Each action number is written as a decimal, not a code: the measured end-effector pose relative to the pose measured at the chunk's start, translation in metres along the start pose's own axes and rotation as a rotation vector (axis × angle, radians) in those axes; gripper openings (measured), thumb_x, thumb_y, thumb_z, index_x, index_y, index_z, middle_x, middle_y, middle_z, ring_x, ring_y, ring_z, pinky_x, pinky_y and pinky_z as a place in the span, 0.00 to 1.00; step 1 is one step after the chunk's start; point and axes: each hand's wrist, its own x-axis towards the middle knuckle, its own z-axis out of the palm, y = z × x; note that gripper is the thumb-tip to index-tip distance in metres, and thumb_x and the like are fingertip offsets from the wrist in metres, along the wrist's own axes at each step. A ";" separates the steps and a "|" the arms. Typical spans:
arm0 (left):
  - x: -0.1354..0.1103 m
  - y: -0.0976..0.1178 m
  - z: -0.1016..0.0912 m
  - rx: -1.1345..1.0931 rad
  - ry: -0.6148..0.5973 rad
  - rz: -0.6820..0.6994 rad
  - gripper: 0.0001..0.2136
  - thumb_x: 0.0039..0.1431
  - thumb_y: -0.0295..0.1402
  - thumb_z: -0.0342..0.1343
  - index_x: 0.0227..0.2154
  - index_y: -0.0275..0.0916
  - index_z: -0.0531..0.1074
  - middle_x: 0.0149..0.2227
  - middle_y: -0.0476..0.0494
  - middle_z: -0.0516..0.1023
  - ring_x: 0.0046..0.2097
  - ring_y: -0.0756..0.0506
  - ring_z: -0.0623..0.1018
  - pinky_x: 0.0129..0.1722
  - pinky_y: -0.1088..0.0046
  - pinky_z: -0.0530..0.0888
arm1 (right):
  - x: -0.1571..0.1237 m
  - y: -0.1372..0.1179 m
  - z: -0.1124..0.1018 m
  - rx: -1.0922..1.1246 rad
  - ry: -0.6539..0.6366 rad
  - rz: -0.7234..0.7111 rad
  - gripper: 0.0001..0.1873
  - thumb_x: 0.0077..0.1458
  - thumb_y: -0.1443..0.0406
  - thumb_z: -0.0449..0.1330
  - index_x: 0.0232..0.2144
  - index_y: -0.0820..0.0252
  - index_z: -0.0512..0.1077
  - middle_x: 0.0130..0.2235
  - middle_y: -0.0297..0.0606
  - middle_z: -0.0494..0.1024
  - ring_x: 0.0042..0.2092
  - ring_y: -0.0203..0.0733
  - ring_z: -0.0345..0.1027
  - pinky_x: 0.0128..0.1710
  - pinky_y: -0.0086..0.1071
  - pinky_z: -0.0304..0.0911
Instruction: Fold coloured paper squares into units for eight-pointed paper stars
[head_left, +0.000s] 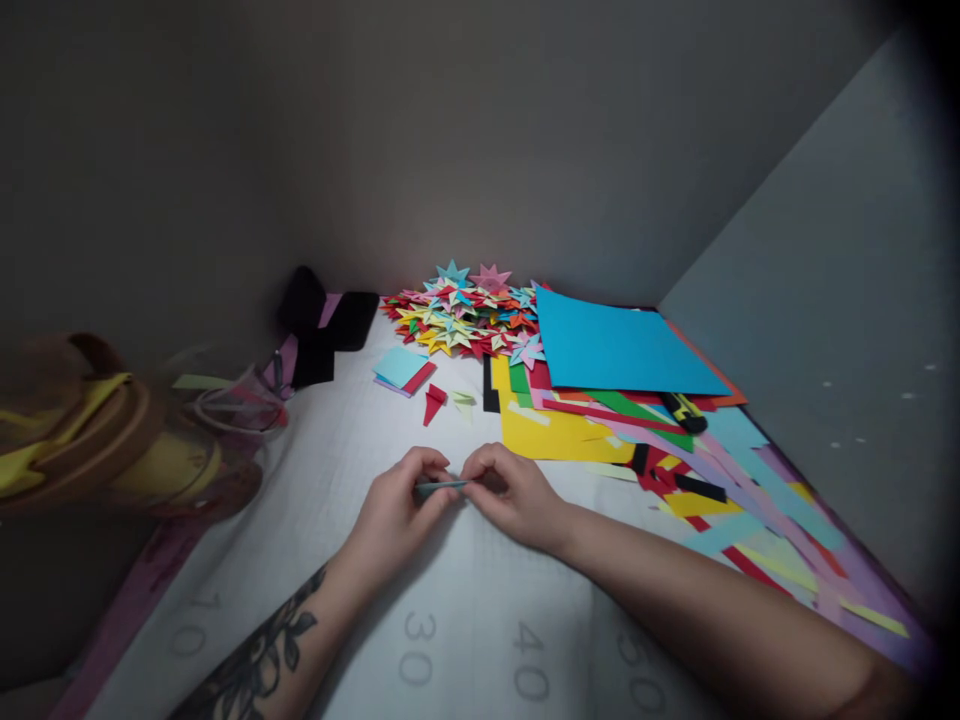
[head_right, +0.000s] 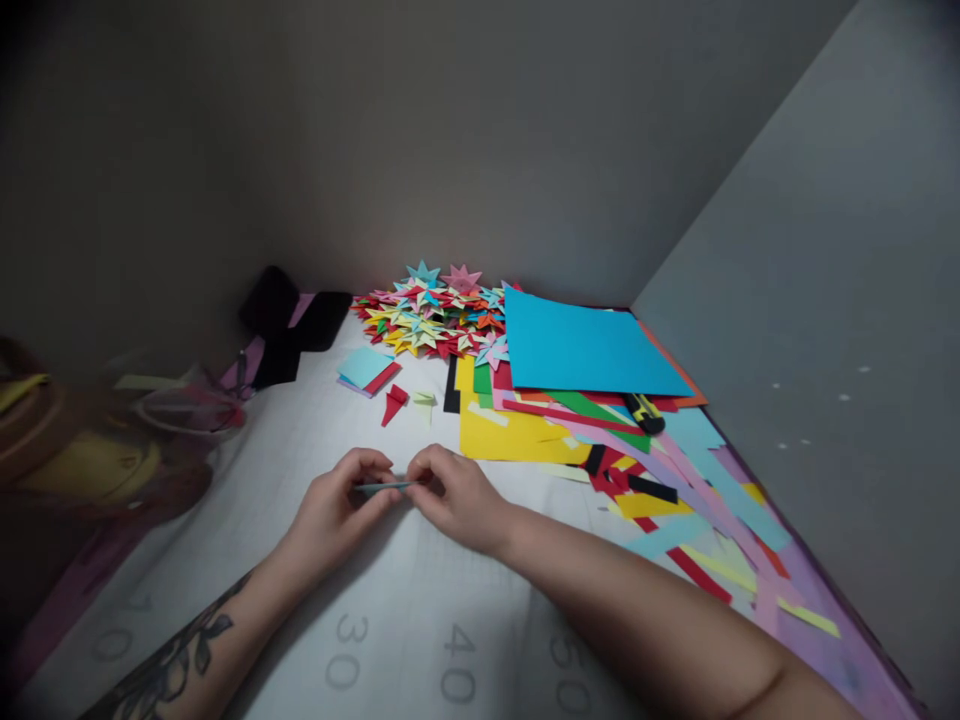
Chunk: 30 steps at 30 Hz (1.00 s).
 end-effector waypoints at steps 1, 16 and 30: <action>0.000 0.000 0.000 0.017 0.011 0.003 0.09 0.55 0.32 0.56 0.39 0.41 0.65 0.36 0.48 0.75 0.38 0.48 0.76 0.38 0.72 0.71 | 0.000 0.000 0.000 -0.002 0.000 -0.003 0.07 0.51 0.72 0.57 0.32 0.57 0.65 0.31 0.33 0.71 0.31 0.35 0.67 0.29 0.28 0.63; -0.001 0.000 0.002 -0.085 0.022 -0.023 0.11 0.54 0.31 0.57 0.39 0.42 0.64 0.33 0.51 0.77 0.37 0.49 0.77 0.37 0.74 0.71 | 0.006 -0.005 -0.003 -0.056 -0.027 0.039 0.07 0.49 0.73 0.57 0.31 0.58 0.65 0.31 0.33 0.66 0.30 0.34 0.61 0.30 0.28 0.59; 0.004 0.006 -0.001 -0.205 -0.042 -0.193 0.17 0.48 0.29 0.59 0.41 0.40 0.62 0.30 0.50 0.76 0.34 0.47 0.76 0.36 0.71 0.69 | 0.006 -0.004 -0.003 -0.013 0.013 0.036 0.08 0.49 0.75 0.54 0.23 0.59 0.64 0.27 0.32 0.66 0.29 0.34 0.60 0.27 0.28 0.56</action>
